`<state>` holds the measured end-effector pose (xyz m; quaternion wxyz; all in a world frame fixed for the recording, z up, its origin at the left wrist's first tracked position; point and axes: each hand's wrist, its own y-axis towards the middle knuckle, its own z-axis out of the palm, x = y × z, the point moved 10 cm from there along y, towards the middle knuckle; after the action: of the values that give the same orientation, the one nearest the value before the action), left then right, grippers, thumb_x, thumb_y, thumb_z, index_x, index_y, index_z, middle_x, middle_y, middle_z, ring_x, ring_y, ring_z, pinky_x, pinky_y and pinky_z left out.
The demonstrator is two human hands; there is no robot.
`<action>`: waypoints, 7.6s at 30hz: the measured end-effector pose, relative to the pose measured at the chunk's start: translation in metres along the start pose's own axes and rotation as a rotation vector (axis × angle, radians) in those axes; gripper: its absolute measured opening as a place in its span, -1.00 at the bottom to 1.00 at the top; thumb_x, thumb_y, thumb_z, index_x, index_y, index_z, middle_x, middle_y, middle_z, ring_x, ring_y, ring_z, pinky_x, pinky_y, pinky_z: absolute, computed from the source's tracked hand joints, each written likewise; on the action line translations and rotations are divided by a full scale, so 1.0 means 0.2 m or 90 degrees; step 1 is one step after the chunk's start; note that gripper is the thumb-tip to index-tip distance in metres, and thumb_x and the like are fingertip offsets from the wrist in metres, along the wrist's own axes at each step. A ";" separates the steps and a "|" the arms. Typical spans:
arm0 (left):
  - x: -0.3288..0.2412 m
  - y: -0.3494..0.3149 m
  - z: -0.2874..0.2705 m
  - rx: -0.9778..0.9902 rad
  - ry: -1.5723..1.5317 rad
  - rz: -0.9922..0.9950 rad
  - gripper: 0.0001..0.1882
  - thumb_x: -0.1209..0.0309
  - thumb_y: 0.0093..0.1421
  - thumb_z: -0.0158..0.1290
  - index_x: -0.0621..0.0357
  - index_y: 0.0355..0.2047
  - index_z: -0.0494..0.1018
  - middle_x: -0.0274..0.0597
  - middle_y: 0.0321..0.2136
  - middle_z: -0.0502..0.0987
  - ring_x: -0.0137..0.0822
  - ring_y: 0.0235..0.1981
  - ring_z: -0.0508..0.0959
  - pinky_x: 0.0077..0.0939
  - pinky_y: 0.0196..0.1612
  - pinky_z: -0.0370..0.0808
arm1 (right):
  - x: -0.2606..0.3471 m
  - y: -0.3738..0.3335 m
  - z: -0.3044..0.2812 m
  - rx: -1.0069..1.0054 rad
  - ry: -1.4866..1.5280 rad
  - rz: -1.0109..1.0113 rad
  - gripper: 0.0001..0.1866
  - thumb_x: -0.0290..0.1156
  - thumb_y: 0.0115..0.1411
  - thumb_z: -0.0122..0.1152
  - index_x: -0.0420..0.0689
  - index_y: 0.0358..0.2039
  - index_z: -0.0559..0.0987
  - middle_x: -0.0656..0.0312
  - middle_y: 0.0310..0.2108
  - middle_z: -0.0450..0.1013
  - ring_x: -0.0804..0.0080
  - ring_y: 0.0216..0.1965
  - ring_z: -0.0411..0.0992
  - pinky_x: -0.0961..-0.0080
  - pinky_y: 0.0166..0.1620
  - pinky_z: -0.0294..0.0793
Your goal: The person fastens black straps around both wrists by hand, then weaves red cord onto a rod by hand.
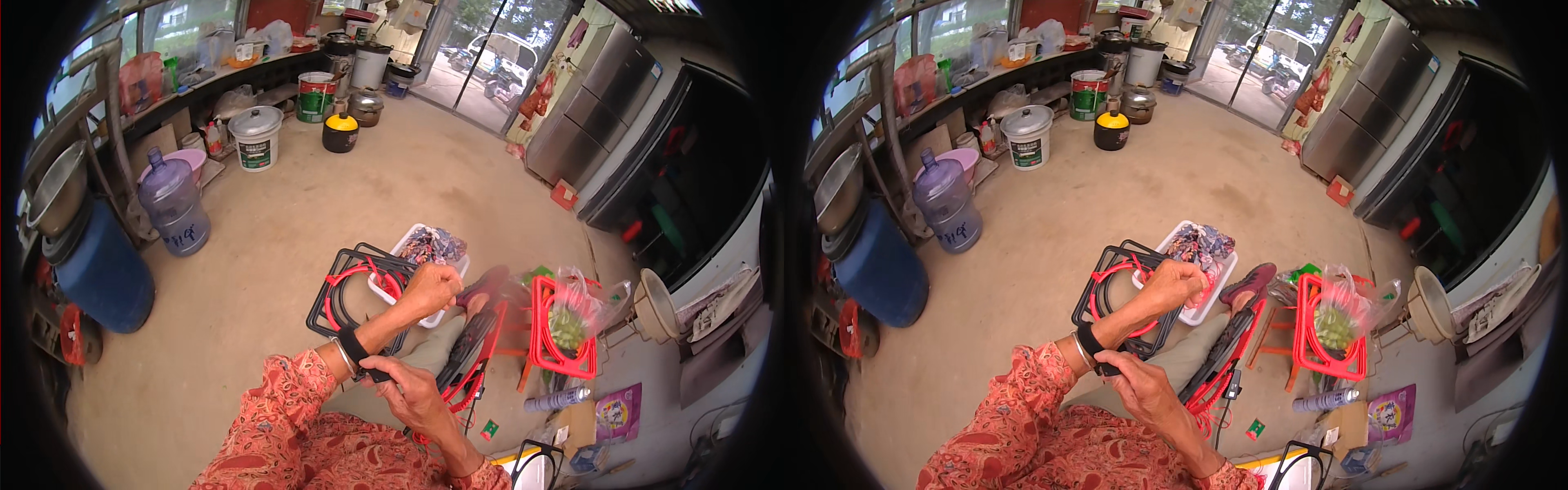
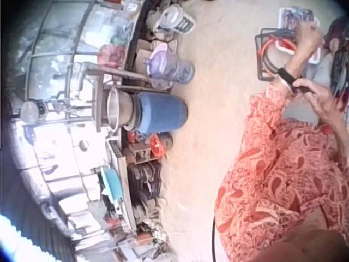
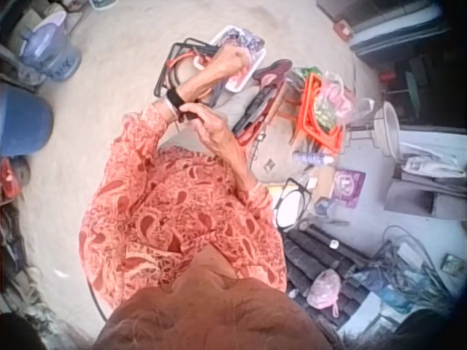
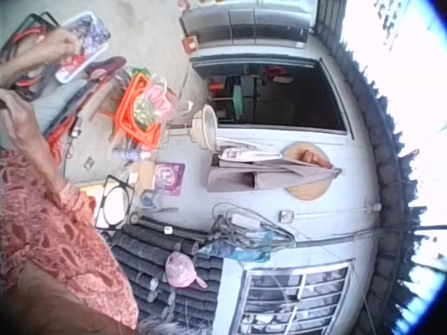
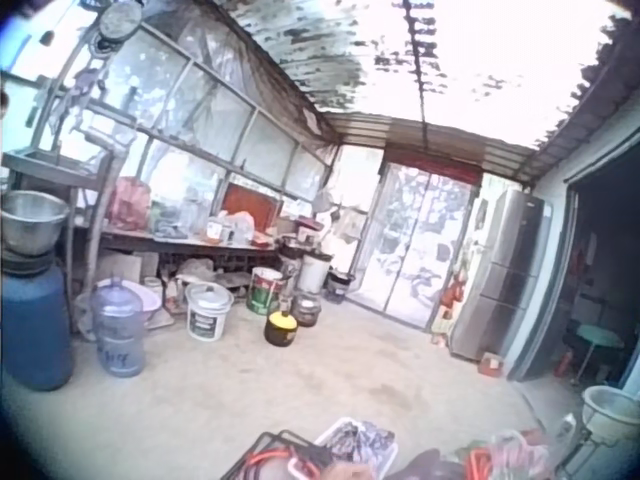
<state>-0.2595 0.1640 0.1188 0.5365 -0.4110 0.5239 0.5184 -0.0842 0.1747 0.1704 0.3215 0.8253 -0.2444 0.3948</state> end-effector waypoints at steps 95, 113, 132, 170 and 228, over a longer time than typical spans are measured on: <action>-0.26 -0.63 0.86 0.427 0.253 0.348 -0.59 0.51 -0.10 0.22 0.29 -0.20 0.41 -0.08 -0.23 0.41 -0.06 -0.15 0.41 -0.26 -0.12 0.39 | -0.49 -1.18 -0.70 -0.612 0.565 0.395 -0.63 -0.35 0.24 -0.02 -0.33 -0.03 0.43 0.12 -0.10 0.47 0.44 -0.13 0.46 0.52 -0.08 0.46; 0.06 -0.66 1.01 0.575 -0.023 -0.305 -0.80 0.51 0.13 0.18 0.31 -0.23 0.52 -0.26 -0.46 0.59 -0.61 -0.54 0.49 -0.71 -0.44 0.43 | -0.63 -1.25 -0.54 -0.572 0.649 0.497 -0.65 -0.17 0.28 -0.03 -0.22 -0.18 0.49 0.25 -0.34 0.51 0.60 -0.37 0.46 0.64 -0.39 0.35; 0.21 -0.69 1.08 0.543 0.041 -0.413 -0.74 0.32 0.17 0.17 0.31 -0.29 0.51 -0.22 -0.52 0.56 -0.49 -0.59 0.54 -0.67 -0.49 0.48 | -0.40 -1.26 -0.88 -0.527 0.063 0.541 -0.65 -0.16 0.21 0.10 -0.26 -0.35 0.50 0.32 -0.54 0.35 0.60 -0.48 0.23 0.56 -0.41 0.27; 0.23 -0.72 1.19 0.345 -0.047 -0.288 -0.83 0.51 0.08 0.20 0.22 -0.62 0.47 -0.34 -0.16 0.29 -0.51 -0.30 0.40 -0.58 -0.23 0.33 | -0.55 -1.44 -0.61 -0.896 0.423 0.136 -0.77 -0.60 0.25 -0.01 -0.29 -0.10 0.53 0.30 -0.22 0.49 0.63 -0.23 0.42 0.67 -0.15 0.40; 0.17 -0.71 1.16 0.450 -0.017 -0.257 -0.87 0.45 0.18 0.12 0.28 -0.41 0.55 -0.39 -0.48 0.51 -0.58 -0.47 0.38 -0.64 -0.35 0.29 | -0.81 -1.04 -0.76 -0.782 0.661 0.154 -0.24 0.07 0.32 -0.13 0.33 0.36 -0.29 0.07 0.36 -0.15 0.11 0.32 0.00 -0.05 0.13 0.29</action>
<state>-0.0900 0.3788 0.0970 0.7425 -0.2894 0.5714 0.1960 -0.1160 0.4495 0.0425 0.7445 0.1808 -0.3246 0.5546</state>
